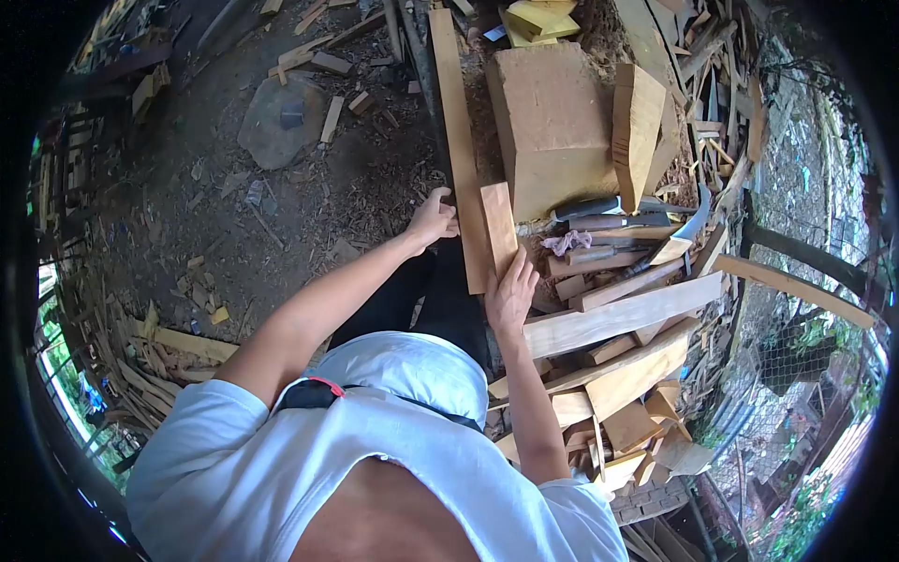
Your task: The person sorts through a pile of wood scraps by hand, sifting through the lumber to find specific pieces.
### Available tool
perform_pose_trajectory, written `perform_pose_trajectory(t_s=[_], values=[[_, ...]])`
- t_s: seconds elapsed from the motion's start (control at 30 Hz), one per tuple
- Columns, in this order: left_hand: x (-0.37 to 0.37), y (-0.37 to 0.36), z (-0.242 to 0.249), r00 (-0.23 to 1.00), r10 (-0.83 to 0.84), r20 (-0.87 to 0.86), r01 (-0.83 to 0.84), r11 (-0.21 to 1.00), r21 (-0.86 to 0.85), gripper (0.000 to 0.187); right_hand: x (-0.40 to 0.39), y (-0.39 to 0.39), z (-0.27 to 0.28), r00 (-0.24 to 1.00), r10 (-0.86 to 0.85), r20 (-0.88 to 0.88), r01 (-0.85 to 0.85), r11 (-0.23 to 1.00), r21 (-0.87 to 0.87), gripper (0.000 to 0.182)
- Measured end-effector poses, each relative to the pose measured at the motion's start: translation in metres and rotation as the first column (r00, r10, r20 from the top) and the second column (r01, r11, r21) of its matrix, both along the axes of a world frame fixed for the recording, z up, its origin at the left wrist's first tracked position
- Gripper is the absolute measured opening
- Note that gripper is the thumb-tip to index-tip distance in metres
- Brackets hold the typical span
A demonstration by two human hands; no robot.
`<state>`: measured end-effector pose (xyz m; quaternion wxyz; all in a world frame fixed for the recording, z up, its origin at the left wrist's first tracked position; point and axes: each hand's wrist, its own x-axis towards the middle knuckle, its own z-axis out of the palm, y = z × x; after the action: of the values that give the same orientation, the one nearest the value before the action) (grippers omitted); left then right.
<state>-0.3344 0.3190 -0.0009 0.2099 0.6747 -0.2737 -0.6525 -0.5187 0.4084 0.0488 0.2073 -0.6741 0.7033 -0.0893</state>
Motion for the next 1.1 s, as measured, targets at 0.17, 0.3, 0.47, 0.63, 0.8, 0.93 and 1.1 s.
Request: perform_pose_trajectory(t_s=[0.17, 0.3, 0.47, 0.63, 0.8, 0.93, 1.1], values=[[-0.009, 0.034, 0.046, 0.997, 0.031, -0.069, -0.038, 0.994, -0.104, 0.062, 0.043, -0.006, 0.002, 0.999, 0.047, -0.009, -0.047, 0.999, 0.002, 0.078], [-0.023, 0.065, 0.004, 0.955, -0.202, 0.219, 0.257, 0.93, -0.262, 0.079, 0.055, -0.003, -0.011, 0.991, 0.086, -0.106, -0.077, 0.993, 0.089, 0.083], [-0.034, 0.052, 0.007, 0.947, -0.24, 0.211, 0.293, 0.917, -0.271, 0.076, 0.048, -0.003, -0.03, 0.978, 0.153, -0.143, -0.154, 0.988, 0.005, 0.076], [-0.032, 0.022, -0.009, 0.872, -0.169, 0.46, 0.334, 0.892, -0.305, 0.075, 0.06, -0.049, -0.029, 0.928, 0.256, -0.269, -0.279, 0.959, -0.047, 0.069], [0.002, -0.095, -0.016, 0.847, -0.018, 0.531, 0.279, 0.866, -0.415, 0.067, 0.103, -0.167, -0.031, 0.954, 0.175, -0.244, -0.209, 0.97, -0.122, 0.071], [0.033, -0.194, -0.023, 0.84, 0.039, 0.541, 0.247, 0.86, -0.446, 0.066, 0.138, -0.257, -0.039, 0.972, 0.132, -0.196, -0.164, 0.974, -0.158, 0.069], [0.066, -0.283, -0.032, 0.903, 0.073, 0.423, 0.163, 0.853, -0.495, 0.063, 0.159, -0.328, -0.037, 0.989, 0.145, -0.029, -0.147, 0.986, -0.084, 0.081]])
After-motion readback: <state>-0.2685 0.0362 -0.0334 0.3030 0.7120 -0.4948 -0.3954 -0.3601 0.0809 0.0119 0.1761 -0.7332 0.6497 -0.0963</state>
